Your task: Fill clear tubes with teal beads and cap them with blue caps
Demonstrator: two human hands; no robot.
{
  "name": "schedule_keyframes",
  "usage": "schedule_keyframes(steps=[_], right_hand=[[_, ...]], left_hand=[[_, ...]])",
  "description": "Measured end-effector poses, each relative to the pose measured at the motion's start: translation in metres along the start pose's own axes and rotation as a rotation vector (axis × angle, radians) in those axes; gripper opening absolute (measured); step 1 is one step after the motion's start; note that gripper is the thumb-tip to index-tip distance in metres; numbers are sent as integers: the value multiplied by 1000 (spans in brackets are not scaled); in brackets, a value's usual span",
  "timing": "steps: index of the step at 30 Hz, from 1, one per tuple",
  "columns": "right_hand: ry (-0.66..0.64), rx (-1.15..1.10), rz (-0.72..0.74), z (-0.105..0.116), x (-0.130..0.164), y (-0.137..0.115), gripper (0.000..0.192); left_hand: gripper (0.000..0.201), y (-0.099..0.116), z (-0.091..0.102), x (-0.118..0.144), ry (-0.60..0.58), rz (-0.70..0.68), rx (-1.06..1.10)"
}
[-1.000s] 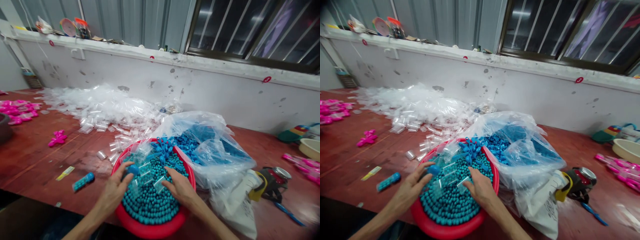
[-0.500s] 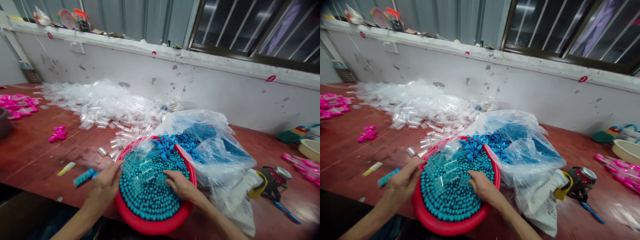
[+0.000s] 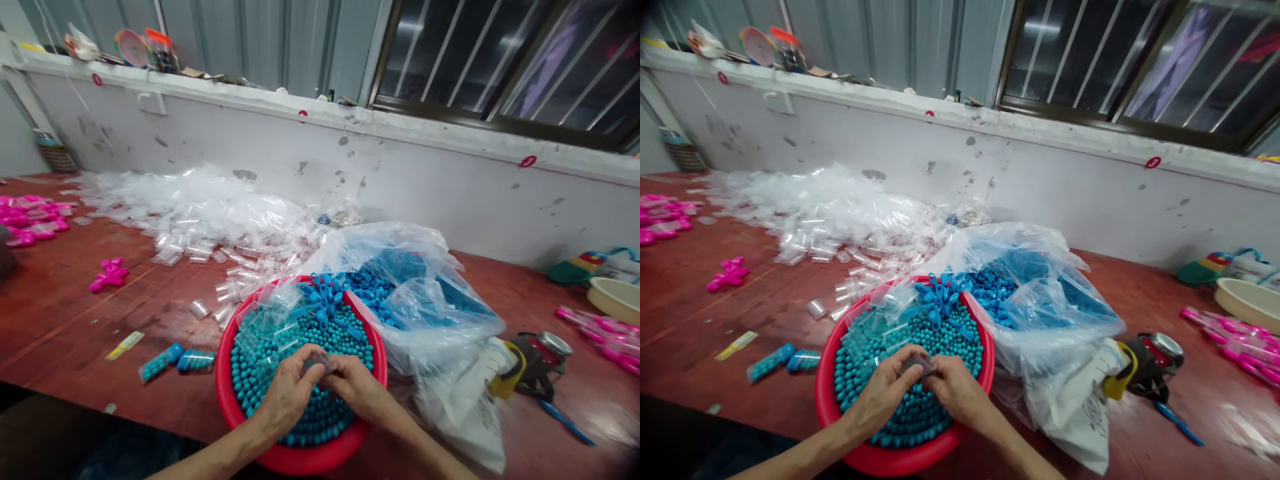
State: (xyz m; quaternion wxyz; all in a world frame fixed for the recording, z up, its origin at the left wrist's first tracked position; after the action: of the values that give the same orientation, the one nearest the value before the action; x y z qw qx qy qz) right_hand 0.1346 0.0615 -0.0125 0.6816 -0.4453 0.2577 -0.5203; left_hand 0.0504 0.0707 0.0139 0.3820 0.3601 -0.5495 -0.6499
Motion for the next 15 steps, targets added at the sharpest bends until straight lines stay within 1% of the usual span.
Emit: schedule_keyframes(steps=[2, 3, 5, 6, 7, 9, 12, 13, 15], right_hand=[[27, 321, 38, 10, 2, -6, 15], [34, 492, 12, 16, 3, -5, 15], [23, 801, -117, 29, 4, 4, 20], [5, 914, -187, 33, 4, 9, 22], [-21, 987, -243, 35, 3, 14, 23], [-51, 1024, -287, 30, 0, 21, 26], [-25, 994, -277, 18, -9, 27, 29], [-15, 974, -265, 14, -12, 29, 30], [-1, 917, -224, 10, -17, 30, 28]], left_hand=[[19, -5, 1, 0, -42, 12, -200], [17, -14, 1, 1, -81, 62, -308], [8, -40, 3, 1, -145, 209, -455], [3, -52, 4, 1, -162, 277, -479], [5, -61, 3, 0, -167, 328, -473], [15, -74, -3, -8, -150, 382, -413], [24, -87, -18, -21, -120, 456, -268], [25, -92, -22, -24, -108, 492, -200], [18, -101, -31, -25, -89, 571, -25]])
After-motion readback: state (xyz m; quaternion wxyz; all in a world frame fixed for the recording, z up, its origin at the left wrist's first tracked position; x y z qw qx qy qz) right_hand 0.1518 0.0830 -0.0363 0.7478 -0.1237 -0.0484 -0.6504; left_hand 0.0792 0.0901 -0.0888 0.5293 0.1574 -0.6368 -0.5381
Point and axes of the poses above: each hand's wrist, its own x-axis away from the middle knuckle, its own z-axis out of the back of the hand, y = z × x, the point moved 10 cm from there along -x, towards the middle knuckle, and after that the axes turned 9 degrees about x, right-handed, at the moved point
